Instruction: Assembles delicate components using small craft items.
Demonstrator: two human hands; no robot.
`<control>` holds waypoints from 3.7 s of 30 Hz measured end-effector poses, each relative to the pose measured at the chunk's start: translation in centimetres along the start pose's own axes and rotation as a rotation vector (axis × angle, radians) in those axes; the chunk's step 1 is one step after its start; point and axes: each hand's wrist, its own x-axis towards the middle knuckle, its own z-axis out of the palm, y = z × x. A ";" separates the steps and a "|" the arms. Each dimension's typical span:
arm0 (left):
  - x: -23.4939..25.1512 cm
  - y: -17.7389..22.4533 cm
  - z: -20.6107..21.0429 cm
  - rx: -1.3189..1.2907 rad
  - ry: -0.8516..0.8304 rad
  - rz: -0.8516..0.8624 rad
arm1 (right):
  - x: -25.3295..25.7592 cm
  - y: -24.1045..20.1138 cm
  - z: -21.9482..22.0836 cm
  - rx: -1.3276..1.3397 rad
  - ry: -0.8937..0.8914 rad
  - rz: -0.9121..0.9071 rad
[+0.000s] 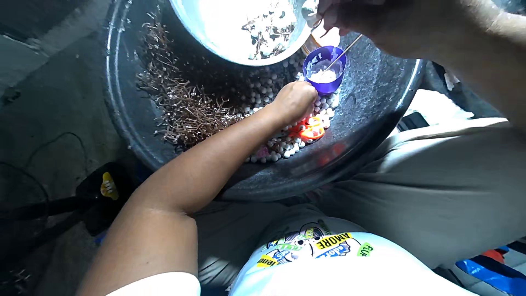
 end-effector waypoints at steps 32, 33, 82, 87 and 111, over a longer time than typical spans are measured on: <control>-9.7 2.3 -9.1 -1.576 0.728 -0.107 | -0.3 -0.9 1.0 0.056 0.054 -0.349; -9.6 2.2 -9.1 -1.582 0.724 -0.109 | -0.3 -0.9 1.1 0.046 0.055 -0.354; -9.2 2.3 -8.0 -1.132 0.962 0.068 | -0.1 -3.5 2.0 -0.398 0.067 -0.411; -9.2 2.1 -7.9 -1.082 0.988 0.087 | -0.1 -3.8 2.3 -0.406 0.063 -0.430; -9.3 2.1 -8.1 -1.009 1.059 0.037 | 0.6 -2.6 1.6 -0.383 0.126 -0.356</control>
